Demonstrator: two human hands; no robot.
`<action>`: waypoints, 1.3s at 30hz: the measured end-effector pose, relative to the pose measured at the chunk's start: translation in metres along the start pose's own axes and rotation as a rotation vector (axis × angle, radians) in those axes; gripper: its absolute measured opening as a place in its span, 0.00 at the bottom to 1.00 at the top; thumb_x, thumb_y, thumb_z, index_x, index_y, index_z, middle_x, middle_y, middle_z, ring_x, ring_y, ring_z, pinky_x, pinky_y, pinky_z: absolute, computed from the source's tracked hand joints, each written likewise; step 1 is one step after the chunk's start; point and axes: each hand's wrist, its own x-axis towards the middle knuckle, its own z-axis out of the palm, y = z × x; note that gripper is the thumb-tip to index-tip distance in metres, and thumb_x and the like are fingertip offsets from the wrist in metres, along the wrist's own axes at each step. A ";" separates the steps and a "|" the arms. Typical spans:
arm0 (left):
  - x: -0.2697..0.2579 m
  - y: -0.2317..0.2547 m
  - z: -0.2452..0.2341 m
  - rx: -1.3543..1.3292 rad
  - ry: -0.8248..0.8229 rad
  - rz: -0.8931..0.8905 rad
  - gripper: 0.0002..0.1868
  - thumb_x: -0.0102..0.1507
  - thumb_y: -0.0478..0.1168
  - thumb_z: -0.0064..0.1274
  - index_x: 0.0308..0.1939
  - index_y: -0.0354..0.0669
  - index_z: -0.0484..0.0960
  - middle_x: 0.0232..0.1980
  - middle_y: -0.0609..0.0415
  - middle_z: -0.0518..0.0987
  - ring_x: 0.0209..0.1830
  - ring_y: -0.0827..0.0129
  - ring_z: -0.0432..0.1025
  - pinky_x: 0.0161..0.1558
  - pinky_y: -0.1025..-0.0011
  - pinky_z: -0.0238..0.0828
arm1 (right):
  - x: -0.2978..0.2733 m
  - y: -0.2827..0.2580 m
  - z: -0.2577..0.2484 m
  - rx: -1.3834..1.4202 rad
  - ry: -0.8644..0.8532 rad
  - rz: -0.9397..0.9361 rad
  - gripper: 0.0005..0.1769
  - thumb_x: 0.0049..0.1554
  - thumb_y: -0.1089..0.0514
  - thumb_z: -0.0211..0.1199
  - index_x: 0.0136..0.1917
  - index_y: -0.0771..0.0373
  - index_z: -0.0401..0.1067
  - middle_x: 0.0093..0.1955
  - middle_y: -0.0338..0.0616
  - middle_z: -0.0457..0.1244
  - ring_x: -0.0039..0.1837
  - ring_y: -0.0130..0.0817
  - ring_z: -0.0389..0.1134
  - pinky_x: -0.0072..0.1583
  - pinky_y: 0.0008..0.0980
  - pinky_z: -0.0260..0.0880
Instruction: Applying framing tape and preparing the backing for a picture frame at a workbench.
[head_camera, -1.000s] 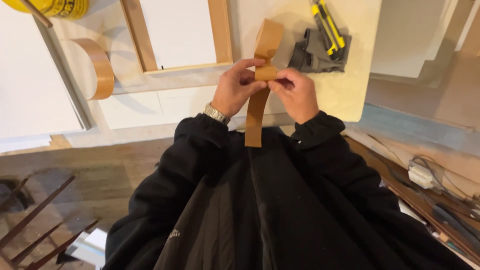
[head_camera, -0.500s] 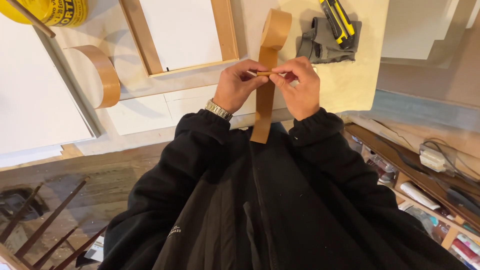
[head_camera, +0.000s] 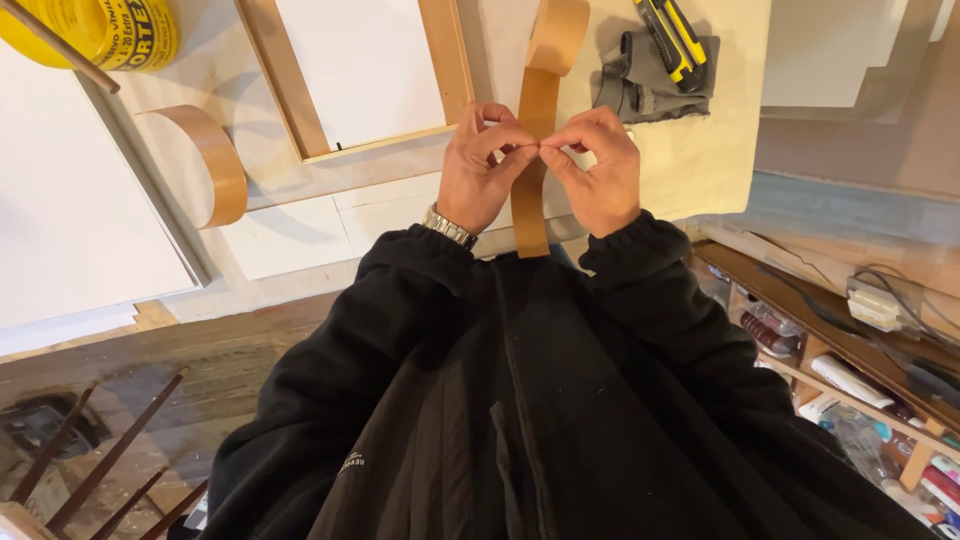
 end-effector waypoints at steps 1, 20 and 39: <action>0.001 -0.001 0.000 -0.001 0.009 -0.013 0.04 0.63 0.35 0.64 0.41 0.46 0.86 0.49 0.57 0.73 0.44 0.71 0.73 0.40 0.72 0.74 | 0.002 0.001 -0.002 -0.031 0.003 0.002 0.03 0.62 0.66 0.69 0.50 0.62 0.77 0.52 0.43 0.63 0.54 0.32 0.66 0.56 0.31 0.68; 0.013 -0.020 -0.017 -0.283 -0.127 -0.255 0.08 0.70 0.41 0.56 0.47 0.40 0.80 0.44 0.59 0.83 0.44 0.78 0.77 0.47 0.76 0.80 | 0.089 0.132 -0.128 -0.971 0.123 -0.164 0.08 0.66 0.59 0.60 0.47 0.66 0.72 0.43 0.51 0.66 0.49 0.51 0.69 0.53 0.48 0.69; 0.021 -0.031 -0.009 -0.348 -0.242 -0.251 0.10 0.69 0.42 0.59 0.49 0.39 0.83 0.46 0.57 0.84 0.45 0.77 0.78 0.47 0.75 0.79 | 0.027 -0.072 -0.086 -0.710 -0.668 0.230 0.20 0.61 0.43 0.62 0.59 0.57 0.74 0.39 0.47 0.69 0.38 0.50 0.69 0.42 0.48 0.67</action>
